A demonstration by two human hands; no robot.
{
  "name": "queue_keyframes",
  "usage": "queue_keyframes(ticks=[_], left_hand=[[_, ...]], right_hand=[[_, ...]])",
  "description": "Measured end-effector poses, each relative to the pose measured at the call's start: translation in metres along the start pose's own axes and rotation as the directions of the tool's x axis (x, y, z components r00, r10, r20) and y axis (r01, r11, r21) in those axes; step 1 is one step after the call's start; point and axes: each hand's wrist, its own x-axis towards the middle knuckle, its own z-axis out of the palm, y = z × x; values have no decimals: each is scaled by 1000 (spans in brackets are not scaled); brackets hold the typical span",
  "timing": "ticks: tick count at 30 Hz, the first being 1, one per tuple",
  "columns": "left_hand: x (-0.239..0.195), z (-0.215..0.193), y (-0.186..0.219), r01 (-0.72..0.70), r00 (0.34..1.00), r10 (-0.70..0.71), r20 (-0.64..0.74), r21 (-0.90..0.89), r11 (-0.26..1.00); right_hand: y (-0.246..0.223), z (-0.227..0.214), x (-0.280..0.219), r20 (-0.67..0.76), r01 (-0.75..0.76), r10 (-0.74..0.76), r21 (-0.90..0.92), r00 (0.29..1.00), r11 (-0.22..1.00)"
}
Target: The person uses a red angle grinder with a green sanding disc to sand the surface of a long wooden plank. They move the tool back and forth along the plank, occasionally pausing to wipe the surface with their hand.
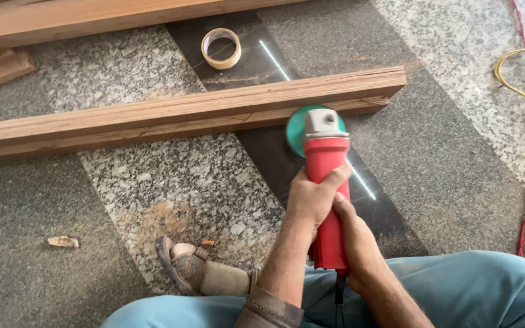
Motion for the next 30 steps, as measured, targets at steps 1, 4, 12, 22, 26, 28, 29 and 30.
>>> queue_keyframes(ticks=[1, 4, 12, 22, 26, 28, 29, 30], left_hand=[[-2, -7, 0, -17, 1000, 16, -24, -52, 998], [-7, -32, 1, -34, 995, 15, -103, -186, 982], [-12, -56, 1, -39, 995, 2, -101, -366, 930], [17, 19, -7, -136, 979, 129, 158, 33, 990], [16, 13, -7, -83, 987, 76, 141, 50, 995], [8, -3, -10, -59, 997, 60, 45, -9, 998], [4, -14, -11, -52, 998, 49, -45, -50, 997], [1, -23, -10, -59, 997, 49, -61, -162, 985]], right_hand=[[1, 6, -1, 46, 8, -6, -44, 999, 999], [5, 26, -3, 180, 39, -29, -54, 983, 998], [6, 41, -1, 263, 33, -5, -102, 965, 994], [0, -8, 5, -128, 57, -42, 109, 991, 992], [1, -7, 7, -117, 44, -33, 95, 993, 995], [5, 1, 7, 28, 51, -52, 21, 998, 998], [7, 7, 6, 99, 60, -58, -15, 993, 998], [9, 13, 6, 156, 77, -74, -11, 985, 997]])
